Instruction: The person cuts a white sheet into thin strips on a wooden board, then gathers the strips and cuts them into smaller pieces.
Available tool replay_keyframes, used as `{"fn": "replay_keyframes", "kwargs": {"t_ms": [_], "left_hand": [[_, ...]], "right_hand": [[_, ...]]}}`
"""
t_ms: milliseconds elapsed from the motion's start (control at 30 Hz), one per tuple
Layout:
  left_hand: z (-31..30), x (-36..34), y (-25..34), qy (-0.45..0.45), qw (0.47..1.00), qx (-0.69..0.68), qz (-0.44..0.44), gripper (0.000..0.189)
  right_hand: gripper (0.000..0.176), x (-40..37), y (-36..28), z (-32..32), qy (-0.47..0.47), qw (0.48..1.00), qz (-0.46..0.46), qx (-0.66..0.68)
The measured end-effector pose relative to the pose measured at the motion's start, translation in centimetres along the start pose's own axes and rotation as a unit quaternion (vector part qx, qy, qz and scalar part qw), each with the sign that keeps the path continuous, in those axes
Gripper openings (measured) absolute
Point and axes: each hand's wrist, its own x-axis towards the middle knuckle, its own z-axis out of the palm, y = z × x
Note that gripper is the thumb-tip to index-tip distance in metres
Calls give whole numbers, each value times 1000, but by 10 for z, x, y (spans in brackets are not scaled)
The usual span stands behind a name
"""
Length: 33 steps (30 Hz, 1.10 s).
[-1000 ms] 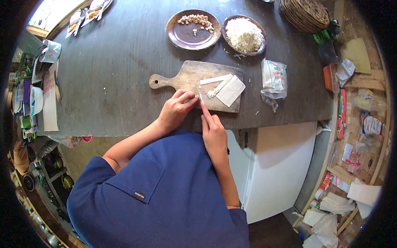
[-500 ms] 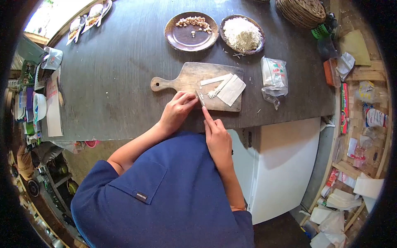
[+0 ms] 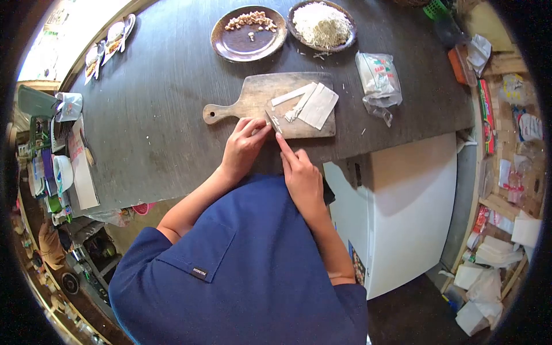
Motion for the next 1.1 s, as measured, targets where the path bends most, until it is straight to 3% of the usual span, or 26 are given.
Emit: {"fn": "replay_keyframes", "kwargs": {"t_ms": [1100], "left_hand": [[-4, 4, 3, 37, 999, -22, -11, 25]], "right_hand": [[53, 2, 1, 6, -4, 998, -11, -59]]}}
